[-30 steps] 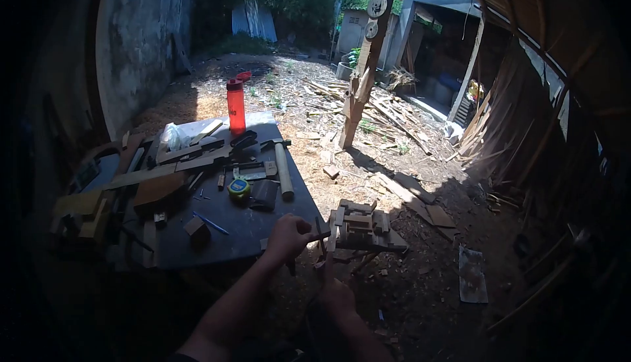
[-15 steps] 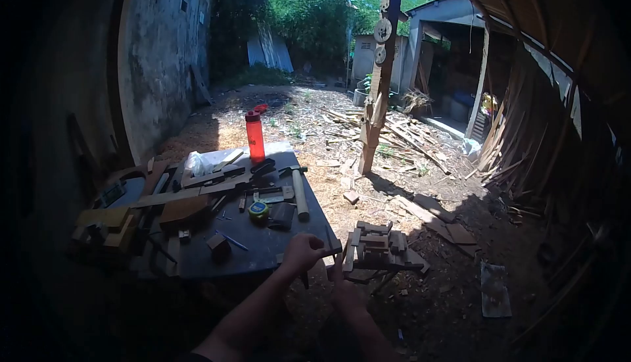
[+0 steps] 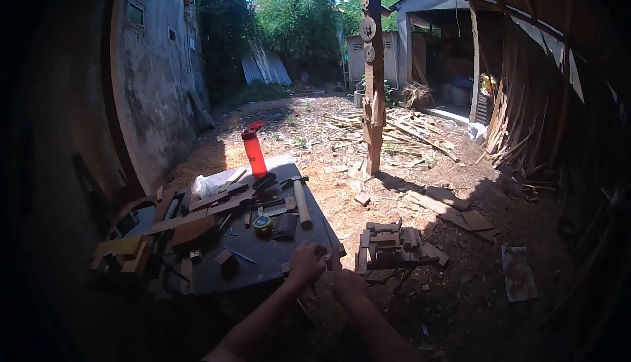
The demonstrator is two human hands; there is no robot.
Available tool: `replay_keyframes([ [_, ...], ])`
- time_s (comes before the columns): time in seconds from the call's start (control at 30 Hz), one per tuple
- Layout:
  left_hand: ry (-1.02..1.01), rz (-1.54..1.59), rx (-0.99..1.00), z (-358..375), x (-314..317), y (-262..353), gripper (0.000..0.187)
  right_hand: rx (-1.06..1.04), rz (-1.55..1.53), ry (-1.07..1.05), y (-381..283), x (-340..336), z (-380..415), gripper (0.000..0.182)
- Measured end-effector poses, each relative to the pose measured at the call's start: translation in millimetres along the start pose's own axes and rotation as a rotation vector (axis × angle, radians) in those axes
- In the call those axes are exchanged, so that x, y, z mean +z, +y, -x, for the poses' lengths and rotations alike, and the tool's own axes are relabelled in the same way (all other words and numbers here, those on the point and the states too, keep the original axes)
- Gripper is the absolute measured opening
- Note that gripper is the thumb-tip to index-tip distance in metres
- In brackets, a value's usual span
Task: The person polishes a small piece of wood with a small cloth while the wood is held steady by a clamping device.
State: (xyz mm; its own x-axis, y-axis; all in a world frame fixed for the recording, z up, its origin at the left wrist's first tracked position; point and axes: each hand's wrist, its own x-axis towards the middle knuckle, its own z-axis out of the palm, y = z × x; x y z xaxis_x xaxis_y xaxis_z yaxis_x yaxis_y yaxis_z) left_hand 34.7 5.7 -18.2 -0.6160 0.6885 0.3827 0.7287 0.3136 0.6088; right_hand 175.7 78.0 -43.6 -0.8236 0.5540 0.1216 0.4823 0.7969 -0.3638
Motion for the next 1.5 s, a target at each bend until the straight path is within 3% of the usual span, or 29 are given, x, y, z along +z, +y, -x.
replay_keyframes([
  [0.23, 0.001, 0.006, -0.019, 0, -2, 4, 0.02, 0.064, -0.022, -0.127, -1, -17, 50, 0.094],
  [0.33, 0.002, 0.021, -0.028, 3, -8, 11, 0.021, 0.004, -0.064, -0.004, -1, -3, -2, 0.092],
  [0.4, -0.001, 0.034, -0.026, 7, -4, 4, 0.021, 0.012, -0.051, 0.056, -2, 0, 6, 0.092],
  [0.5, 0.028, 0.051, 0.017, 3, -5, 2, 0.025, 0.041, -0.118, -0.027, 4, -1, 56, 0.093],
  [0.6, 0.022, 0.012, -0.051, 2, -6, 10, 0.024, 0.054, -0.046, -0.044, 3, -5, 54, 0.092],
  [0.73, 0.029, 0.026, -0.014, 3, -6, 8, 0.02, -0.053, 0.002, 0.11, 0, -1, -3, 0.089],
  [0.83, 0.003, 0.056, -0.021, 4, -1, 2, 0.02, -0.025, 0.007, 0.058, 2, 2, 23, 0.089],
  [0.97, 0.037, 0.039, -0.022, 2, 0, 2, 0.019, 0.151, -0.047, -0.186, -11, -36, 73, 0.087],
  [1.17, 0.003, 0.048, -0.015, 2, -2, 2, 0.02, 0.043, 0.023, -0.06, -17, -25, -11, 0.088],
  [1.27, 0.022, 0.088, -0.024, 5, 0, -6, 0.02, 0.025, 0.034, -0.082, -11, -26, 26, 0.09],
  [1.3, 0.031, 0.088, -0.033, 5, -1, -4, 0.02, 0.106, 0.003, -0.214, -22, -52, 48, 0.092],
  [1.4, 0.006, 0.059, -0.057, 1, -5, 8, 0.021, 0.087, 0.068, -0.271, -15, -60, 58, 0.095],
  [1.5, 0.027, 0.08, -0.03, 1, -4, 3, 0.019, 0.011, 0.073, -0.214, -26, -55, -1, 0.079],
])
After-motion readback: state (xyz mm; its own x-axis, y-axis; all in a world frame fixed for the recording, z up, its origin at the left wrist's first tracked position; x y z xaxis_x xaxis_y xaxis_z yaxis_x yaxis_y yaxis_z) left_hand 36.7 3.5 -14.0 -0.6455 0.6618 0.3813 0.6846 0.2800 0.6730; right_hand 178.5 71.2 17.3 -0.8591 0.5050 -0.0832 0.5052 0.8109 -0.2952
